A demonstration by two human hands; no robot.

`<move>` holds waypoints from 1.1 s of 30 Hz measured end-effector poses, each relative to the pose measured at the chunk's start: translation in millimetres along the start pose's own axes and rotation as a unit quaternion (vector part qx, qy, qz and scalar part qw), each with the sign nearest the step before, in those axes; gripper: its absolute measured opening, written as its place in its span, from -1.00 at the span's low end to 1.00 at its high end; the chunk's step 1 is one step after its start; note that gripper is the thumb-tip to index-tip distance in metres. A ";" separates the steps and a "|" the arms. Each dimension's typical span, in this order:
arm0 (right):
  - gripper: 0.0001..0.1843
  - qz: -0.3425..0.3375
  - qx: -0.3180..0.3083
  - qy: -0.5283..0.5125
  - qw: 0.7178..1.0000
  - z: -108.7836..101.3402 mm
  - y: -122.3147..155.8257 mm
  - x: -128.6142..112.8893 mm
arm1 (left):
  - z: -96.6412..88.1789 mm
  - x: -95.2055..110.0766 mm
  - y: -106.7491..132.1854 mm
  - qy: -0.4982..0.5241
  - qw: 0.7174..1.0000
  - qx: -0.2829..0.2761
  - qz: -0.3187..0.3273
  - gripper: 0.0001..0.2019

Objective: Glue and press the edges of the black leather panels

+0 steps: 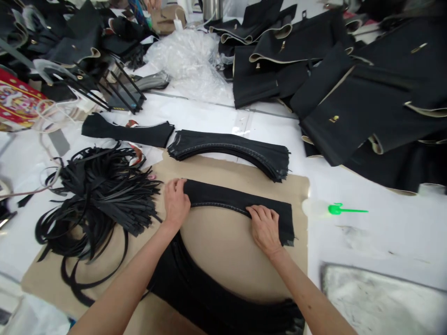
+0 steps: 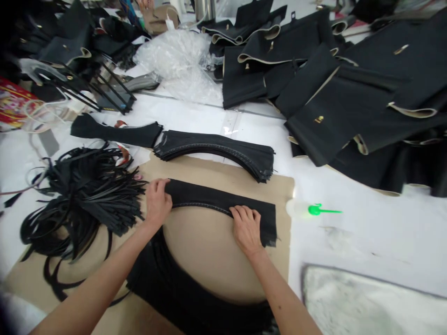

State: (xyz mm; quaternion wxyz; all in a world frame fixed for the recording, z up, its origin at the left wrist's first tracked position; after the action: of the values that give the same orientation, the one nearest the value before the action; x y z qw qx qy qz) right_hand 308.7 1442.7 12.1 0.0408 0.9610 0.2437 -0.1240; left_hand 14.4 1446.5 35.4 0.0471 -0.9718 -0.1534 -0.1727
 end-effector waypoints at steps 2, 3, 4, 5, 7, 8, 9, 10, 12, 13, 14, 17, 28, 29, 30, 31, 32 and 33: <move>-0.54 0.002 -0.010 -0.001 1.000 -3.0 1.8 -0.8 | 13.0 26.8 17.0 0.013 0.987 -0.059 0.150 -0.59; -0.54 0.005 -0.014 -0.001 1.000 -4.2 3.3 -0.5 | 21.3 37.5 26.1 0.013 0.973 -0.101 0.205 -0.62; -0.54 0.009 -0.017 -0.001 1.000 -5.5 5.4 0.8 | 28.9 45.1 34.1 0.004 0.963 -0.134 0.235 -0.64; -0.53 0.013 -0.021 -0.001 1.000 -6.6 8.0 3.1 | 35.1 49.8 40.0 -0.010 0.957 -0.154 0.246 -0.65; -0.51 0.028 -0.022 0.002 0.999 -9.6 15.2 11.8 | 41.9 53.6 46.0 -0.035 0.958 -0.159 0.234 -0.66; -0.51 0.038 -0.021 0.005 0.999 -11.6 19.7 18.1 | 42.8 54.3 47.0 -0.039 0.960 -0.155 0.228 -0.66; -0.51 0.049 -0.017 0.011 0.999 -14.0 24.7 25.2 | 42.7 54.9 47.3 -0.038 0.961 -0.153 0.226 -0.66; -0.51 0.063 -0.008 0.018 0.998 -17.1 29.9 32.6 | 41.7 55.2 47.3 -0.031 0.962 -0.152 0.223 -0.67; -0.53 0.100 0.024 0.034 0.994 -24.8 41.2 45.8 | 37.1 54.9 47.6 -0.008 0.967 -0.151 0.206 -0.66; -0.54 0.119 0.042 0.037 0.991 -28.8 47.1 49.5 | 33.3 54.2 48.9 0.010 0.970 -0.148 0.192 -0.64; -0.56 0.134 0.059 0.032 0.989 -32.4 53.1 50.1 | 28.0 52.9 51.6 0.031 0.974 -0.142 0.177 -0.64; -0.62 0.129 0.049 -0.067 0.988 -33.5 71.3 27.1 | 2.5 41.1 72.5 0.111 0.981 -0.108 0.116 -0.73; -0.43 0.068 -0.194 -0.208 0.956 29.5 101.9 -176.9 | -50.4 -100.1 286.7 0.187 0.932 -0.072 -0.303 -0.64; -0.41 0.065 -0.190 -0.185 0.962 31.4 99.4 -187.0 | -51.6 -105.7 296.0 0.160 0.945 -0.056 -0.281 -0.70; -0.42 0.059 -0.188 -0.165 0.966 33.2 97.3 -195.8 | -52.7 -110.3 302.3 0.128 0.957 -0.047 -0.257 -0.70; -0.44 0.054 -0.188 -0.149 0.969 35.1 95.9 -203.3 | -53.4 -114.7 306.4 0.094 0.965 -0.047 -0.240 -0.65; -0.48 0.050 -0.190 -0.135 0.971 37.4 95.3 -209.6 | -53.4 -119.5 309.2 0.061 0.969 -0.058 -0.232 -0.59; -0.52 0.045 -0.195 -0.123 0.972 39.9 95.4 -214.8 | -53.1 -124.5 311.3 0.032 0.969 -0.077 -0.231 -0.56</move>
State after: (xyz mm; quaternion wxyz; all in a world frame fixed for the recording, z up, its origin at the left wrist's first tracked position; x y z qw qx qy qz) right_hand 163.0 1254.9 30.7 0.2625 0.9220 0.2124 -0.1896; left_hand -15.9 1108.4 29.4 -0.0637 -0.9049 -0.3583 -0.2207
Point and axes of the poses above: each hand's wrist, its own y-axis away from the middle knuckle, its own z-axis out of the palm, x = y × z, the point moved 4 cm from there along -y, towards the middle knuckle, and after that the axes turned 2 degrees about -x, right-handed, at the moved point
